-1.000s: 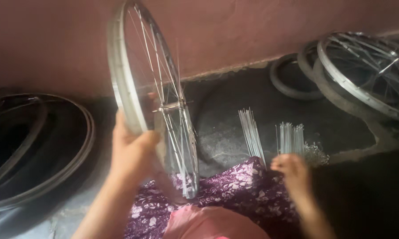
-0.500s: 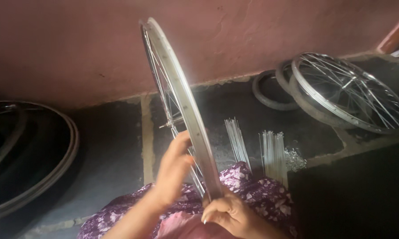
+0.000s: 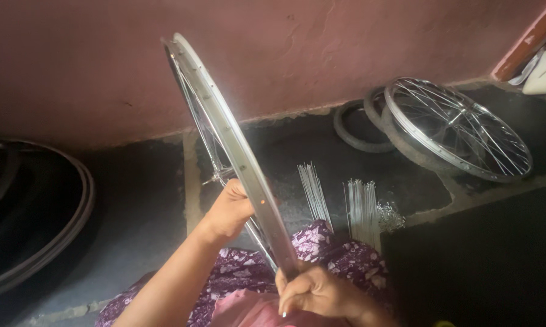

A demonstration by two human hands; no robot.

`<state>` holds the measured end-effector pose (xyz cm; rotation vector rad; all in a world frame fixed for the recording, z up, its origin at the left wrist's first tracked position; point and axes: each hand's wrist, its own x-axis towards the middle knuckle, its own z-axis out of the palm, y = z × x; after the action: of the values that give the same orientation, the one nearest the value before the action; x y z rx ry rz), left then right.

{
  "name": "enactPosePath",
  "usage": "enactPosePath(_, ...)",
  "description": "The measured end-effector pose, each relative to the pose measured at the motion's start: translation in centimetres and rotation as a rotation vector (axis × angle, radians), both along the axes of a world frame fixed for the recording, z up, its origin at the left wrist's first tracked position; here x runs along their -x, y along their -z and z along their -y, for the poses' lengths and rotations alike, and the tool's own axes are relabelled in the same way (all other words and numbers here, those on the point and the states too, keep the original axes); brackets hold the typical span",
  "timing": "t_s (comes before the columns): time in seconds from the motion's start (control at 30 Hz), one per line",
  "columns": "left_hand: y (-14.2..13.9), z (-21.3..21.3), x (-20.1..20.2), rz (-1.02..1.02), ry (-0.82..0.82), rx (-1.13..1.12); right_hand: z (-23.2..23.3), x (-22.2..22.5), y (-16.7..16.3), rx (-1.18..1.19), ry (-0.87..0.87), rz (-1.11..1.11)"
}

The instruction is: The person sits on the floor lacing a bicycle wheel. They hold the rim upright, thread spokes through the hub flange, guide each spoke to the rim, and seat spoke heads into the rim holes, rotating the wheel as they work around it.

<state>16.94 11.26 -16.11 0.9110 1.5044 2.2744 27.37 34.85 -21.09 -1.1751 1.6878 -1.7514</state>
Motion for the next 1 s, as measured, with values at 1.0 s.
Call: enactPosePath(1.0, 0.1, -3.4, -2.2, 0.143, -0.126, -0.133, -0.3, 1.0, -10.2, 0.07, 1.084, -0.616)
